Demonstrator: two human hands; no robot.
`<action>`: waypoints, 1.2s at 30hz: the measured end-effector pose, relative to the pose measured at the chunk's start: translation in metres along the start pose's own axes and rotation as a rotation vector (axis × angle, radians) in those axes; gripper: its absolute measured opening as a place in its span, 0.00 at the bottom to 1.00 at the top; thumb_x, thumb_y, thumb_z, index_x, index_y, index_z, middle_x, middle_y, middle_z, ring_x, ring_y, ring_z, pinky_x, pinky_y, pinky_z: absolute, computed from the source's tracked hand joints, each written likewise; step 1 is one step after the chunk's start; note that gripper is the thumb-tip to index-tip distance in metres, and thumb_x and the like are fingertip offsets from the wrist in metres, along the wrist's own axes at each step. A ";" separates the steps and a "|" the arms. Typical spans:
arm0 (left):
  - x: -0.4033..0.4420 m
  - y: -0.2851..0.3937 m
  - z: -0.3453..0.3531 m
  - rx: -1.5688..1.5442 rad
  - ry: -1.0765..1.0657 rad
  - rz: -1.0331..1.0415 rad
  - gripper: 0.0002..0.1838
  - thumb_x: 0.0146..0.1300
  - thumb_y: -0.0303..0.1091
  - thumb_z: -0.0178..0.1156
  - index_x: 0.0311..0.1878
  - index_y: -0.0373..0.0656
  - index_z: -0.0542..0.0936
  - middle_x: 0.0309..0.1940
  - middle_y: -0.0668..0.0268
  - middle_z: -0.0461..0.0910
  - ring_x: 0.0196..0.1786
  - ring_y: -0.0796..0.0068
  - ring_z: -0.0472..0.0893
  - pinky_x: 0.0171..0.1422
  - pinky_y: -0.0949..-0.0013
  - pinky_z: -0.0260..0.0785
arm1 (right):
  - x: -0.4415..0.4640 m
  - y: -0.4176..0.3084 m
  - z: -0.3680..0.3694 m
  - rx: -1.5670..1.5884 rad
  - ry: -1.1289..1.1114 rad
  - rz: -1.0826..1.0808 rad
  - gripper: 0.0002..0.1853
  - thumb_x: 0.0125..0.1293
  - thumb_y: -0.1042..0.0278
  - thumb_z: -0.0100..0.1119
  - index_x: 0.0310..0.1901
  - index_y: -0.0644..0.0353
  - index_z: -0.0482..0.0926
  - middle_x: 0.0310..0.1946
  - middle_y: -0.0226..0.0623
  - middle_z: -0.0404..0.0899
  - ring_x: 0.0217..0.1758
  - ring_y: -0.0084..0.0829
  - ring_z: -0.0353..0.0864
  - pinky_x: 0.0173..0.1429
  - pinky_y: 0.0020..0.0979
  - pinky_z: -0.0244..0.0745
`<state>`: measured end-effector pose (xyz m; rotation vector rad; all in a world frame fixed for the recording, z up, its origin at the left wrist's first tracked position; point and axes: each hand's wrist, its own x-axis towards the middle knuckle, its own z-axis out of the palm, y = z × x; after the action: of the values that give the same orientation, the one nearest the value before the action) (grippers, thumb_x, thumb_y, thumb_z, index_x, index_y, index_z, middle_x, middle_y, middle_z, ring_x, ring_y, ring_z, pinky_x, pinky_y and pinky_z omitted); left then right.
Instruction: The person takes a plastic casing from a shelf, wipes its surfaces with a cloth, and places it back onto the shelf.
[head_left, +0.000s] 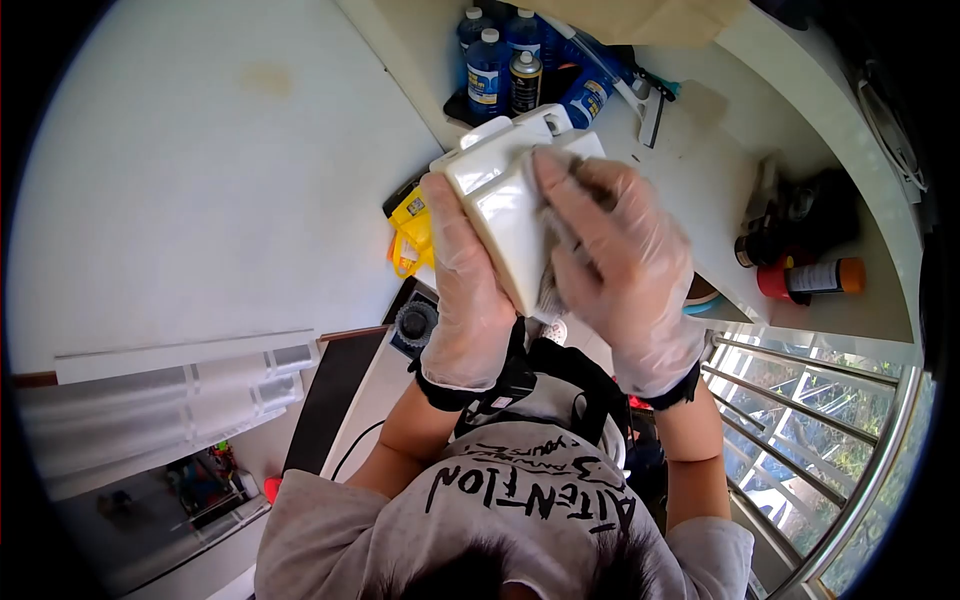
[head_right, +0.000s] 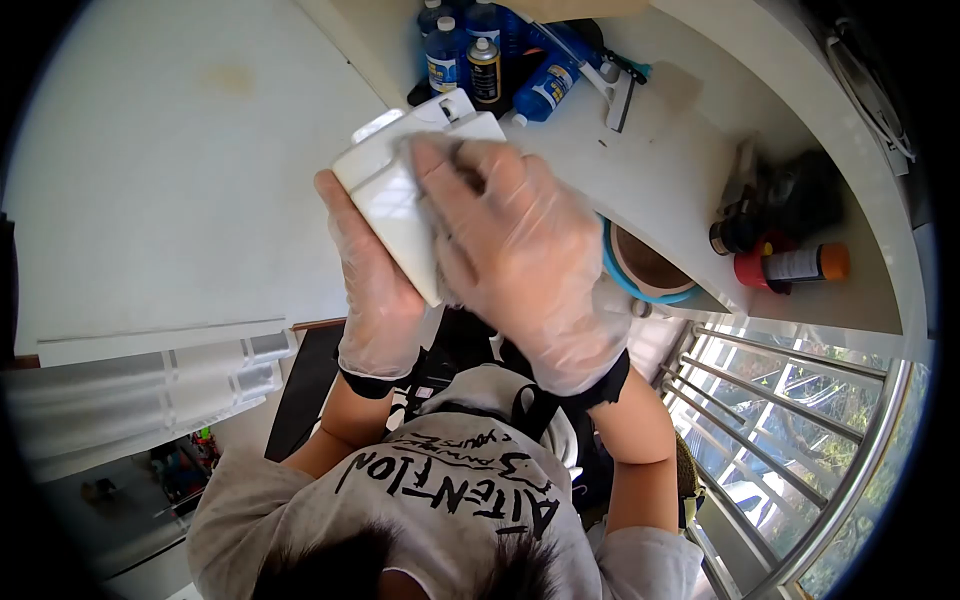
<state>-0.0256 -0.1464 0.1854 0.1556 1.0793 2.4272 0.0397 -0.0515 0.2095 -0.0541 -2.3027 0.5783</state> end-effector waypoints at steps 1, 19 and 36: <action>0.001 -0.002 -0.005 -0.034 0.001 0.001 0.38 0.59 0.65 0.26 0.59 0.41 0.60 0.52 0.59 0.68 0.53 0.65 0.71 0.56 0.65 0.66 | 0.002 0.011 0.000 -0.011 0.002 0.065 0.21 0.43 0.76 0.57 0.45 0.54 0.77 0.36 0.36 0.72 0.32 0.35 0.74 0.35 0.30 0.70; 0.007 -0.005 -0.014 -0.253 -0.063 -0.224 0.30 0.61 0.62 0.34 0.56 0.49 0.65 0.51 0.65 0.70 0.51 0.70 0.73 0.52 0.66 0.69 | -0.044 0.038 -0.015 0.414 0.479 0.392 0.12 0.49 0.79 0.44 0.35 0.65 0.76 0.38 0.38 0.75 0.47 0.28 0.71 0.56 0.30 0.59; 0.006 -0.039 -0.051 -0.453 0.153 -0.697 0.22 0.59 0.49 0.47 0.53 0.49 0.68 0.49 0.63 0.69 0.50 0.63 0.70 0.53 0.63 0.65 | -0.062 0.041 -0.011 0.129 0.599 0.403 0.18 0.49 0.69 0.59 0.43 0.58 0.70 0.43 0.38 0.71 0.47 0.37 0.70 0.57 0.38 0.62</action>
<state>-0.0308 -0.1553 0.1220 -0.4824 0.4866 1.9796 0.0861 -0.0227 0.1581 -0.5626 -1.6703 0.7869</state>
